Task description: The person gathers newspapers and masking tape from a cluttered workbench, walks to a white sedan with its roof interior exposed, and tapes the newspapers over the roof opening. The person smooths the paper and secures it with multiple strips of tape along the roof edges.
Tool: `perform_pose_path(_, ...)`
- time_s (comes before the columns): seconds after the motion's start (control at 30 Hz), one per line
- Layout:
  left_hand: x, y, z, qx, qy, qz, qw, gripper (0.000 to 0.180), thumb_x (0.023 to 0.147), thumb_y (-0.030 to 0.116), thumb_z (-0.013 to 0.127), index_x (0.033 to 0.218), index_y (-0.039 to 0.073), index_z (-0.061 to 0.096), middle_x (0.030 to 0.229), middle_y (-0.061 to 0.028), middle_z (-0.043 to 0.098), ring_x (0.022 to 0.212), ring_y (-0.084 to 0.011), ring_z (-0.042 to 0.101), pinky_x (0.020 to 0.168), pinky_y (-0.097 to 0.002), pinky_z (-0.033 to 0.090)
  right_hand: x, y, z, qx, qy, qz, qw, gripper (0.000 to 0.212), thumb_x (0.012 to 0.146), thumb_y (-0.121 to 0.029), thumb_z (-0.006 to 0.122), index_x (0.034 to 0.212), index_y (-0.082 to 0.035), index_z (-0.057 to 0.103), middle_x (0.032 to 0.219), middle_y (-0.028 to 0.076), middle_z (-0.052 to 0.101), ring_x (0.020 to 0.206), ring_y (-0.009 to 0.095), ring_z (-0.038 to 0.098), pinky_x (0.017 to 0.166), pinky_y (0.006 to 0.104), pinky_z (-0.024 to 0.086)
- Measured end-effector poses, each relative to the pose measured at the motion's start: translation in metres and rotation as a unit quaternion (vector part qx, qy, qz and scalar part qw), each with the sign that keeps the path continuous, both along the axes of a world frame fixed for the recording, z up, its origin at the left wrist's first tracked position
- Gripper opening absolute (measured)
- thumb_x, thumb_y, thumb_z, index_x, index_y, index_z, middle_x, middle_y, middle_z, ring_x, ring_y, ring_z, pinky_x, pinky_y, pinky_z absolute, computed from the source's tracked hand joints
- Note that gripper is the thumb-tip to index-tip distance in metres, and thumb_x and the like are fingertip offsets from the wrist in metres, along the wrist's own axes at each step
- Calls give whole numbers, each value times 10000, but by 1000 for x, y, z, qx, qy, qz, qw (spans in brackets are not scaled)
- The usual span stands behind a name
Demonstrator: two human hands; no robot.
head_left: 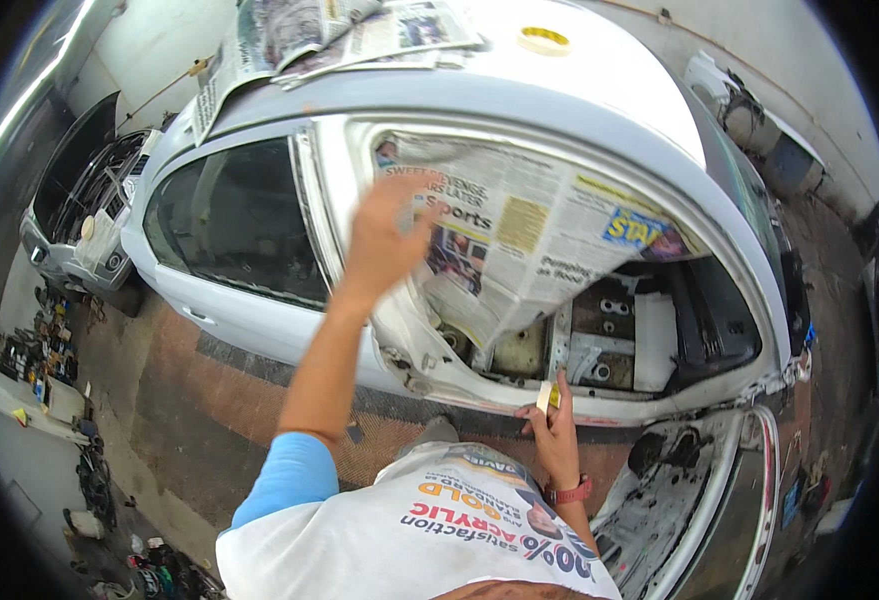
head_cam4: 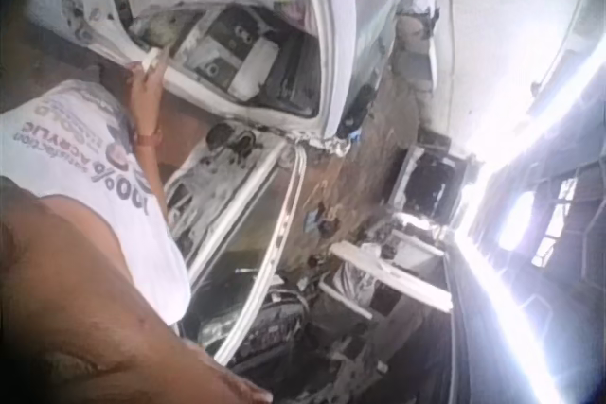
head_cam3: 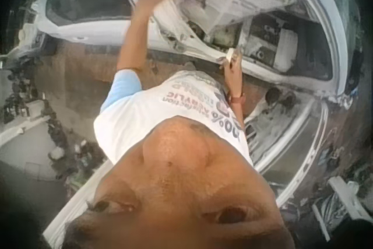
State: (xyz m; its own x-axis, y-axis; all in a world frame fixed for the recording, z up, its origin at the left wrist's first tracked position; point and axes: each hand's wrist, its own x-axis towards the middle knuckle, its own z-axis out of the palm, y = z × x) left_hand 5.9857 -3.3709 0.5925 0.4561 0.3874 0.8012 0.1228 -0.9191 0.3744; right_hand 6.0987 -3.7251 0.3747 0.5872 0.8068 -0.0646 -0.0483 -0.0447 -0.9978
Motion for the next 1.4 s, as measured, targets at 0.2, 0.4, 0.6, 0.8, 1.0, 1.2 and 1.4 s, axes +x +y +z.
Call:
perform_pose_path(0.2, -109, 208, 148, 234, 21, 385, 892, 668, 878, 106, 770, 1531, 170, 646, 1573, -149, 621, 1475, -388, 553, 1253, -524, 421, -21, 40, 6, -31, 26, -41, 998, 757, 1146, -26, 527, 1801, -95, 153, 1080, 123, 765, 928, 148, 709, 776, 291, 594)
perform_pose_path(0.4, -133, 312, 173, 339, 243, 376, 828, 771, 799, 97, 767, 1548, 265, 683, 1766, -57, 461, 1637, -319, 401, 1329, -544, 347, -42, 78, -14, -30, 31, -103, 994, 732, 1144, 2, 525, 1793, -120, 210, 1072, 121, 756, 913, 134, 695, 749, 283, 575)
perform_pose_path(0.6, -114, 355, 247, 341, 268, 381, 816, 448, 893, 92, 703, 1312, 207, 813, 1244, -138, 813, 1220, -346, 741, 1053, -484, 590, -56, 134, 15, -17, -28, -52, 998, 714, 1144, -27, 546, 1783, -111, 239, 1019, 103, 749, 799, 95, 602, 719, 270, 541)
perform_pose_path(0.8, -106, 288, 341, 205, 165, 431, 863, 390, 878, 184, 780, 1266, 166, 814, 1203, -228, 791, 1152, -410, 750, 1009, -562, 580, -47, 220, 159, 63, -50, 22, 996, 604, 1137, -73, 593, 1718, -100, 428, 1042, 81, 723, 835, 75, 601, 732, 238, 518)
perform_pose_path(1.0, -114, 211, 344, 340, 64, 423, 838, 114, 878, 168, 762, 949, 158, 851, 906, -204, 805, 894, -409, 791, 842, -523, 629, -81, 318, 310, 283, -203, 104, 932, 422, 1138, -251, 681, 1480, -4, 685, 1128, 54, 720, 987, 87, 629, 866, 294, 553)
perform_pose_path(1.2, -104, 95, 311, 326, 131, 343, 871, 280, 912, 239, 747, 1175, 168, 812, 1024, -221, 801, 973, -445, 766, 859, -535, 612, -106, 355, 400, 363, 21, 159, 918, 543, 1127, -391, 721, 1477, 21, 669, 1292, 68, 741, 1064, 165, 693, 891, 330, 569)
perform_pose_path(1.4, -116, 8, 303, 179, 241, 92, 949, 617, 840, 422, 894, 1223, -41, 754, 1077, -227, 800, 1003, -315, 771, 961, -411, 584, -85, 316, 428, 524, 8, 79, 848, 637, 940, -457, 936, 1317, 11, 726, 1160, 64, 723, 1036, 144, 658, 849, 299, 553)
